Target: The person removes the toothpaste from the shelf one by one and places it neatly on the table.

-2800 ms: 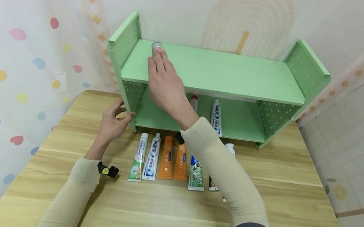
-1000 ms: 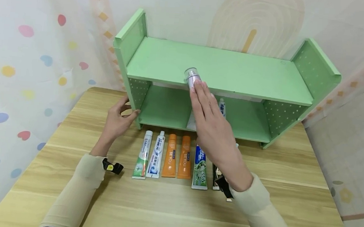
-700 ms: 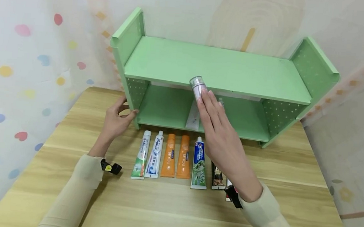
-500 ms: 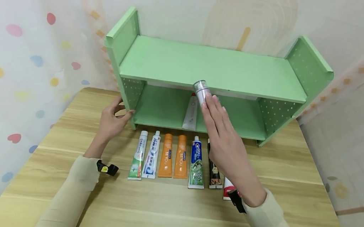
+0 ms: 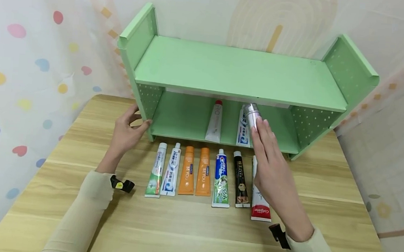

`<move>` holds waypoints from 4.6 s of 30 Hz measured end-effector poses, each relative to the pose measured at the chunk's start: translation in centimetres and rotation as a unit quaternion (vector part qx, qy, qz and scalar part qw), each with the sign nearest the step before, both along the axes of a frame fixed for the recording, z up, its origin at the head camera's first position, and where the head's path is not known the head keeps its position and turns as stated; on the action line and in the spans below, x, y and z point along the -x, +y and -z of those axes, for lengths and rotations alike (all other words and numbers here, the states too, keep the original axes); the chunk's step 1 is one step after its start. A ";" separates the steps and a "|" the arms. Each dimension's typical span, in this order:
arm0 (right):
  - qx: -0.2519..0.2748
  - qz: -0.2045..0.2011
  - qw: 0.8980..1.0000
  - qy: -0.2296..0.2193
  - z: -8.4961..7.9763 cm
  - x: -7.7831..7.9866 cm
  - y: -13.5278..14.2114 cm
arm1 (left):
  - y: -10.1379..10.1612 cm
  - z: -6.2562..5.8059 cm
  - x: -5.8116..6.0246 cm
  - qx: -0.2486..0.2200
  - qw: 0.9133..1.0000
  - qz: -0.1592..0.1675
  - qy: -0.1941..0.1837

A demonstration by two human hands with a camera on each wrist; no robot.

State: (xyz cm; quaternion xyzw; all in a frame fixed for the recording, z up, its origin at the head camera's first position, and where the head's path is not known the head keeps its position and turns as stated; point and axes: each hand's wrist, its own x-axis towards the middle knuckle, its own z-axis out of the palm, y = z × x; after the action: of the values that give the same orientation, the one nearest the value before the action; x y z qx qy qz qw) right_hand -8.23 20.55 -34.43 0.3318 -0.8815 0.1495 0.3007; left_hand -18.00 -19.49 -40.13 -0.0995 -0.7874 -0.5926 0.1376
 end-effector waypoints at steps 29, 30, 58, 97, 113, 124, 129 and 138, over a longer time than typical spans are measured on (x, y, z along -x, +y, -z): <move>0.004 0.097 0.994 -0.059 6.9 -2.1 6.0 | 0.3 -1.0 -0.5 0.006 1.000 0.000 -0.004; 0.003 0.095 0.994 -0.060 7.1 -2.1 6.2 | 0.3 -1.0 -0.5 0.006 1.000 0.000 -0.004; -0.038 0.074 0.980 -0.181 10.3 -3.5 8.2 | -0.5 1.4 1.1 0.008 1.000 -0.005 0.002; -0.044 0.041 0.904 -0.424 8.1 -3.1 9.4 | -0.7 1.7 1.4 0.016 1.000 -0.005 0.013; 0.001 0.053 0.956 -0.290 7.0 -1.1 9.0 | 0.3 -1.0 -0.6 0.009 1.000 0.002 0.001; 0.097 0.068 0.948 -0.296 5.9 0.3 7.9 | 0.2 -0.9 -0.6 0.008 1.000 0.005 0.006; 0.139 0.065 0.935 -0.319 5.4 1.2 7.4 | 0.1 -1.0 -0.6 0.009 1.000 0.005 0.008; 0.194 0.060 0.901 -0.383 4.5 3.0 6.5 | -0.6 1.4 1.0 0.009 1.000 -0.003 0.014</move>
State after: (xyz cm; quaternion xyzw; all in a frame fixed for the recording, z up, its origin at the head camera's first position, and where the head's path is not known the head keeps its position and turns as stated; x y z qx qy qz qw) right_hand -11.23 27.04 -38.97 0.1300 -0.9005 0.4149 0.0068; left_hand -18.99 -20.10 -41.52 -0.1070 -0.7906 -0.5840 0.1496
